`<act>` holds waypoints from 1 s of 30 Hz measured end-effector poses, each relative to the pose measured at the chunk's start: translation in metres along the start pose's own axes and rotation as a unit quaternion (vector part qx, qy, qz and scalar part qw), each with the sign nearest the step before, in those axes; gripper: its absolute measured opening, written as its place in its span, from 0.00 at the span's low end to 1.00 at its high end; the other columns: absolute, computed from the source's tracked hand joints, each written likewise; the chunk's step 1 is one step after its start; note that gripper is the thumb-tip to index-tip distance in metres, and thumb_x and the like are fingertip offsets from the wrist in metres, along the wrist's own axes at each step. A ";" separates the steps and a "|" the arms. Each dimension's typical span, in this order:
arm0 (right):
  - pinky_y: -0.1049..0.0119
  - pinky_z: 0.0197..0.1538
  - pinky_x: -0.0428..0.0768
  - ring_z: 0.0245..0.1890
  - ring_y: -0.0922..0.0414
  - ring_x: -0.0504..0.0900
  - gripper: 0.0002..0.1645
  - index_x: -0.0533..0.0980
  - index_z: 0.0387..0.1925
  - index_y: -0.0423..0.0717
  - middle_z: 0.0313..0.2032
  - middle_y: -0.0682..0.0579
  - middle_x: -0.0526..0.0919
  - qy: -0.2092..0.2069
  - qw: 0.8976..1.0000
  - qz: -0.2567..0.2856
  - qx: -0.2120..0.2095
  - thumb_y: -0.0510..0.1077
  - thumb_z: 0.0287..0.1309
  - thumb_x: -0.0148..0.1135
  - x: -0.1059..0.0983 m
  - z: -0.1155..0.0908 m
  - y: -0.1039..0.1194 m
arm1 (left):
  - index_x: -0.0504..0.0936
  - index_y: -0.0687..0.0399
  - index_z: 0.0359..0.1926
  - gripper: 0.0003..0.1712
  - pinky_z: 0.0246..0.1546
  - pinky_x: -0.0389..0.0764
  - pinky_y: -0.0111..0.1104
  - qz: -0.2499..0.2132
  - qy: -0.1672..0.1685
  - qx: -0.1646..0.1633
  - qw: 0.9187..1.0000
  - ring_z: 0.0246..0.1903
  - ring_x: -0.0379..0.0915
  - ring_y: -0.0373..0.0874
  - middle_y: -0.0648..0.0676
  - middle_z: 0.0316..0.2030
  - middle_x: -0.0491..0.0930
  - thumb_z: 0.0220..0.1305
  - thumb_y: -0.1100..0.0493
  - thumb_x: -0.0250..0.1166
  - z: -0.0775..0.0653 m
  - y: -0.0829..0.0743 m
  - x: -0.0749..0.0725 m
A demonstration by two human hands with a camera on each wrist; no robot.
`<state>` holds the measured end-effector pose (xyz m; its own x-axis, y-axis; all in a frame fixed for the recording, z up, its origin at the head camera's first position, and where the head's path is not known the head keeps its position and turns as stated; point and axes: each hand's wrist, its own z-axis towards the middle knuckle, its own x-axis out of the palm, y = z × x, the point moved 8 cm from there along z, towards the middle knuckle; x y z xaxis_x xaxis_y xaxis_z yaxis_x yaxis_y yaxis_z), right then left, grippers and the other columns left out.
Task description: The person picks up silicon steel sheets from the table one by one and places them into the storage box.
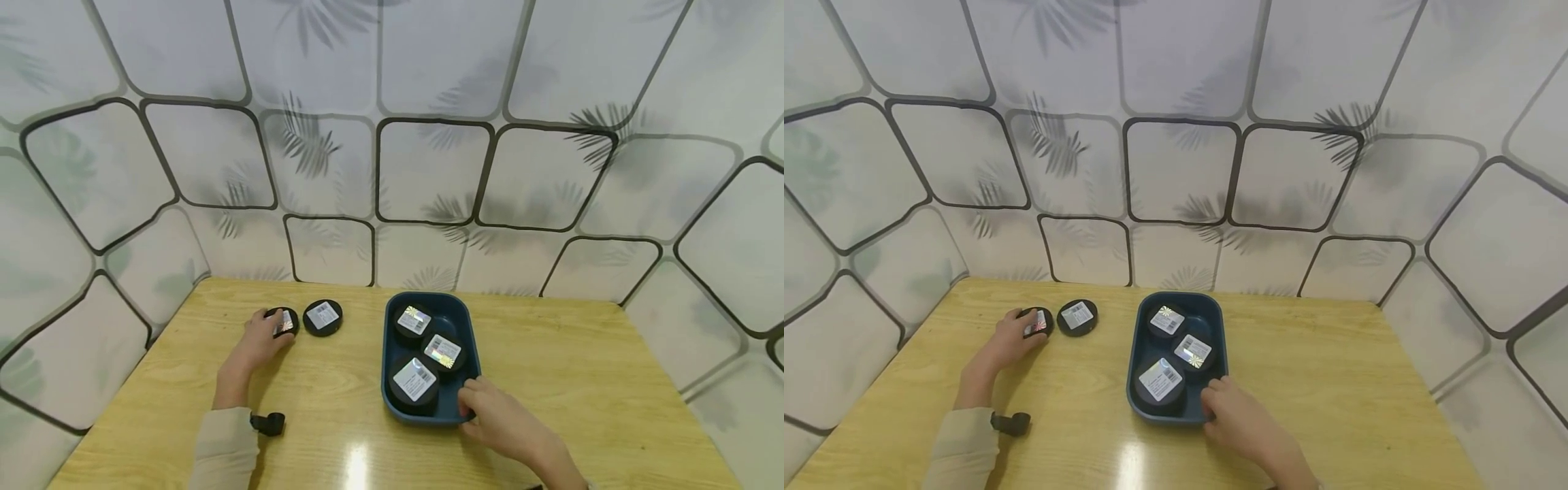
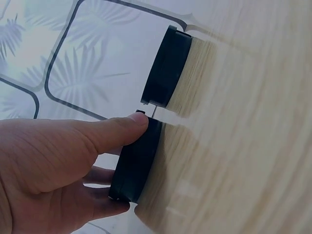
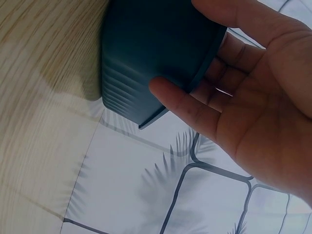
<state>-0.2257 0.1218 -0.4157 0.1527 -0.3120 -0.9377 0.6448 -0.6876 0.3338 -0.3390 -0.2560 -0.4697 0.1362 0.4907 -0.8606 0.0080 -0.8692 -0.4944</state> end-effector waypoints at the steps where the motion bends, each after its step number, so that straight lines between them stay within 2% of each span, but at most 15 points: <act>1: 0.70 0.33 0.70 0.31 0.65 0.64 0.17 0.71 0.24 0.52 0.28 0.63 0.66 -0.001 1.000 -0.001 0.000 0.35 0.43 0.73 0.000 0.000 0.000 | 0.55 0.75 0.72 0.39 0.61 0.59 0.66 -0.003 0.001 -0.003 1.000 0.65 0.46 0.81 0.83 0.68 0.45 0.72 0.56 0.60 -0.001 0.000 0.000; 6: 0.71 0.33 0.70 0.31 0.65 0.64 0.17 0.71 0.24 0.52 0.28 0.63 0.66 0.003 1.000 0.005 0.001 0.34 0.43 0.72 0.001 0.001 -0.001 | 0.56 0.75 0.72 0.38 0.61 0.59 0.66 -0.006 0.003 -0.011 1.000 0.66 0.46 0.80 0.83 0.68 0.45 0.72 0.56 0.60 -0.003 0.002 0.000; 10: 0.71 0.33 0.70 0.31 0.65 0.64 0.16 0.71 0.24 0.52 0.27 0.63 0.66 0.006 1.000 0.007 0.008 0.35 0.44 0.72 0.001 0.002 -0.002 | 0.57 0.75 0.71 0.38 0.60 0.61 0.67 -0.007 -0.001 -0.005 1.000 0.65 0.47 0.81 0.84 0.67 0.46 0.71 0.56 0.60 -0.006 0.001 -0.001; 17: 0.70 0.33 0.69 0.30 0.65 0.64 0.16 0.71 0.24 0.52 0.27 0.63 0.66 0.019 1.000 0.013 0.014 0.35 0.46 0.72 0.001 0.002 -0.003 | 0.58 0.76 0.67 0.37 0.55 0.66 0.66 0.005 0.002 -0.008 1.000 0.59 0.55 0.81 0.85 0.62 0.52 0.69 0.57 0.63 -0.012 -0.004 -0.003; 25: 0.70 0.32 0.69 0.30 0.65 0.64 0.16 0.72 0.25 0.53 0.27 0.63 0.67 0.026 0.999 0.015 0.020 0.35 0.47 0.72 0.003 0.002 -0.005 | 0.58 0.75 0.66 0.37 0.52 0.69 0.64 0.013 0.024 -0.024 0.999 0.56 0.60 0.78 0.85 0.59 0.55 0.68 0.57 0.64 -0.018 -0.008 -0.003; 30: 0.71 0.33 0.69 0.30 0.65 0.64 0.16 0.71 0.24 0.53 0.27 0.64 0.67 0.012 1.000 0.010 0.007 0.35 0.45 0.72 0.001 0.002 -0.004 | 0.56 0.75 0.67 0.38 0.52 0.71 0.63 0.012 0.037 -0.030 0.999 0.56 0.63 0.78 0.85 0.59 0.55 0.69 0.57 0.63 -0.018 -0.009 -0.003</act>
<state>-0.2298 0.1232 -0.4176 0.1833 -0.3092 -0.9331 0.6304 -0.6914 0.3530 -0.3216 -0.2502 -0.4606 0.2100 0.4663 -0.8593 0.0630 -0.8836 -0.4640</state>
